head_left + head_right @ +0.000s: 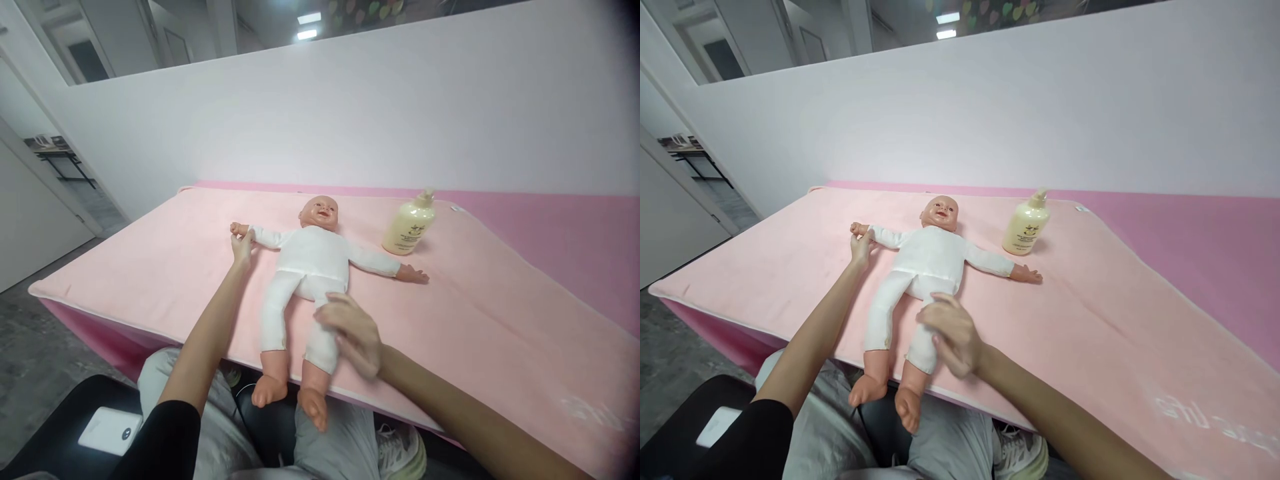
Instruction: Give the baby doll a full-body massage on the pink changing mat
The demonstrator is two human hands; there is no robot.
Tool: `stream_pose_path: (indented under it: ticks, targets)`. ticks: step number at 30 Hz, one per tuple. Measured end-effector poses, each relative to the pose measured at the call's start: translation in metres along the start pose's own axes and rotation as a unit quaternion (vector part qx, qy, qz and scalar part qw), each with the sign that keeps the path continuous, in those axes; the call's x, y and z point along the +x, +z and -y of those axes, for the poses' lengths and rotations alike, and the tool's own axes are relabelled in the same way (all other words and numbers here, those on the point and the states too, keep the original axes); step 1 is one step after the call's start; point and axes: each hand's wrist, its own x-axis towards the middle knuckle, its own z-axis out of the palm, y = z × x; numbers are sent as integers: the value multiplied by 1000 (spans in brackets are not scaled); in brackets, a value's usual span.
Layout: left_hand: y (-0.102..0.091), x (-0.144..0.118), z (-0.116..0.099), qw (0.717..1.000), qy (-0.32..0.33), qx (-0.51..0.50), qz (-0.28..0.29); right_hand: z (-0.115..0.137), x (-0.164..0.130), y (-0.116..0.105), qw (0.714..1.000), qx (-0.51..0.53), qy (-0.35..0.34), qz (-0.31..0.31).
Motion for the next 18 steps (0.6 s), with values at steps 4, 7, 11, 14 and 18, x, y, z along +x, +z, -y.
stream_pose_path:
  ticks: [4, 7, 11, 14, 18]
  targets:
    - [3, -3, -2, 1000, 6, -2, -15, -28, -2, -14, 931, -34, 320, -174]
    - [4, -4, -2, 1000, 24, 4, -18, -53, -6, -20, 877, -45, 462, -127]
    - [3, -4, -1, 1000, 18, 10, -10, -64, -11, -20, 870, -167, 462, 30]
    - [2, -4, 1, 1000, 11, 10, -7, -62, -14, -18, 867, -219, 442, 75]
    - [2, -3, 2, 1000, 17, 13, -6, -59, -13, -18, 866, -224, 440, 83]
